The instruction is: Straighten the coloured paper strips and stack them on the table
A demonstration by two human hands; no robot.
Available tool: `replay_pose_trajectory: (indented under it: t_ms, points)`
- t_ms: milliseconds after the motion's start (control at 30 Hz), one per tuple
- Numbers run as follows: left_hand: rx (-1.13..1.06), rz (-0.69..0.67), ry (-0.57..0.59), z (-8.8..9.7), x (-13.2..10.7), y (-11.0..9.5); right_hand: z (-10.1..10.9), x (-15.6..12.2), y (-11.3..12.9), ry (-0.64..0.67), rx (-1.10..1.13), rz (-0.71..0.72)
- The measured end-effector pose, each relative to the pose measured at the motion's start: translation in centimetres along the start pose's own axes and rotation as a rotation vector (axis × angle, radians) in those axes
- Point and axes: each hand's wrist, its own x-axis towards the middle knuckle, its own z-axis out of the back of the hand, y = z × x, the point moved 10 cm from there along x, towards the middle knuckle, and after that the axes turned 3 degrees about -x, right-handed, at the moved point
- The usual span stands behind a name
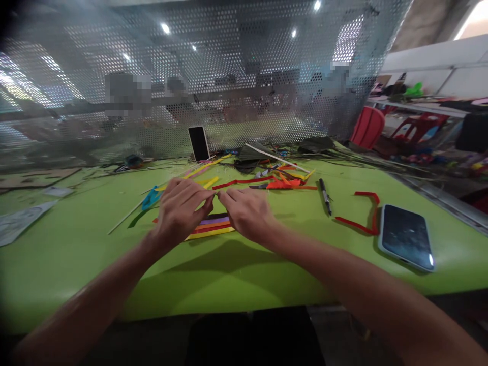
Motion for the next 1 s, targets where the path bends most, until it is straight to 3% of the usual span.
replay_pose_trajectory:
  t_ms: [200,367,600,733,1000]
  points:
    - [-0.017,0.004,0.005,-0.2,-0.2,0.2,0.2,0.0,0.5,-0.011,-0.011,0.014]
    - [-0.022,0.003,0.017,-0.4,-0.4,0.4,-0.3,-0.1,0.2,0.056,0.001,-0.028]
    - [-0.02,-0.012,0.01,-0.3,-0.2,-0.1,-0.3,-0.3,1.2,0.038,0.0,0.031]
    - [-0.043,-0.022,0.049,-0.7,-0.4,-0.2,-1.1,-0.4,1.6,0.119,-0.006,0.051]
    - [-0.012,-0.002,0.046,-0.5,-0.3,0.7,-0.8,0.1,-0.4,0.103,0.002,-0.068]
